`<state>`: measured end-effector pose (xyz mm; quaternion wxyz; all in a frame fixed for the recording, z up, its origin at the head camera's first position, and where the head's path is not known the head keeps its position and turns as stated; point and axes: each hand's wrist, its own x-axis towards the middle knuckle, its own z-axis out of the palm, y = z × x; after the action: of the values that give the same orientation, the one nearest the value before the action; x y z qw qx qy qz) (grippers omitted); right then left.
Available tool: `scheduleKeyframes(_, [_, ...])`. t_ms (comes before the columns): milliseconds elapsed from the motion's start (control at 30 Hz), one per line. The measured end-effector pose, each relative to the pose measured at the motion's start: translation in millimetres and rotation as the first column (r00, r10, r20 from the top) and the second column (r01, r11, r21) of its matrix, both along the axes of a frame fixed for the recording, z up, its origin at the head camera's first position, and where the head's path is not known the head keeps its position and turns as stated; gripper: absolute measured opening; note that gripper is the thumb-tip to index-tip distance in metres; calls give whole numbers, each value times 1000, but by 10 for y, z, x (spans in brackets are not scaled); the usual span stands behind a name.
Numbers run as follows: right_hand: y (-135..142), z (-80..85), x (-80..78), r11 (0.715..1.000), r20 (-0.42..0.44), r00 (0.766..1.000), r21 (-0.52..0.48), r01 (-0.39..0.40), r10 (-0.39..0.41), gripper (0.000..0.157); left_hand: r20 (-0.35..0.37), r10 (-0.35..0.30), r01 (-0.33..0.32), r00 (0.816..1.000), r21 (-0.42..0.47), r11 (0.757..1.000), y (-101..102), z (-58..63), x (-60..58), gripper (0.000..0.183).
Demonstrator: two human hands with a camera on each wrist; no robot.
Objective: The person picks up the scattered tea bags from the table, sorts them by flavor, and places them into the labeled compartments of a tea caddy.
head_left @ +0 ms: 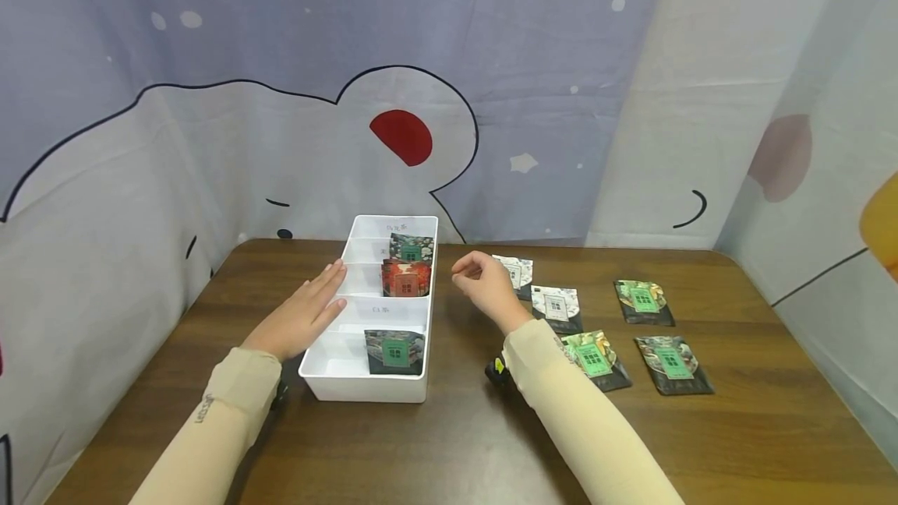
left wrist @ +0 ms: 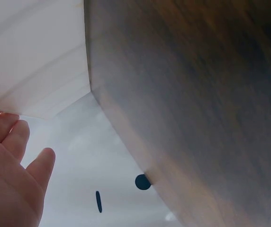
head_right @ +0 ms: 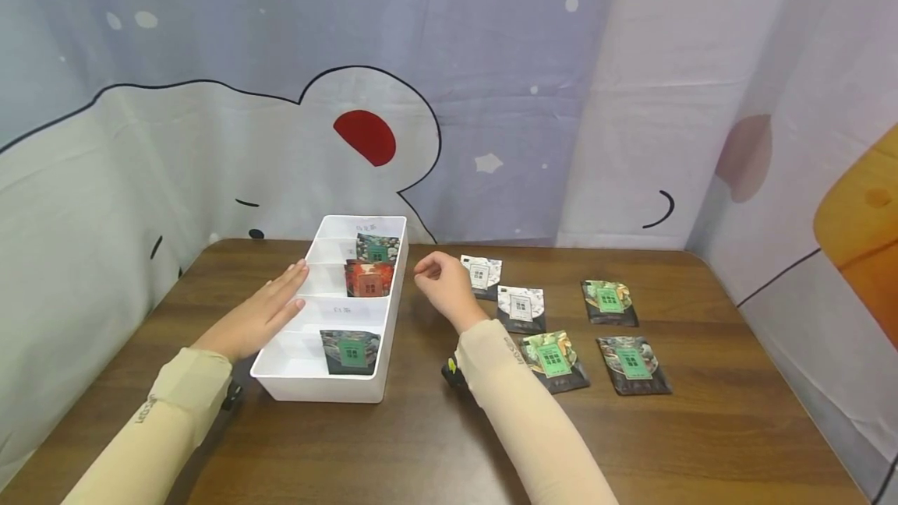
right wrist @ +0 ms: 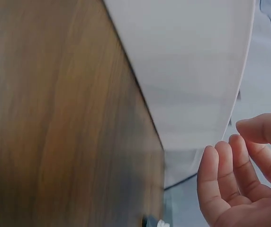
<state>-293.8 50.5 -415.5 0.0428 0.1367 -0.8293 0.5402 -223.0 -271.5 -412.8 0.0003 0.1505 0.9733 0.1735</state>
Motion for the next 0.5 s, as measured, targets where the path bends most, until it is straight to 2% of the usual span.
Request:
scheduleKeyframes(167, [170, -30, -96, 999, -2, 999, 24, 46, -46, 11, -2, -4, 4, 1000, -1, 1000, 5, 17, 8, 66])
scheduleKeyframes(500, [551, -79, -301, 973, -39, 989, 181, 145, -141, 19, -13, -16, 15, 1000, -48, 999, 1, 21, 2, 68])
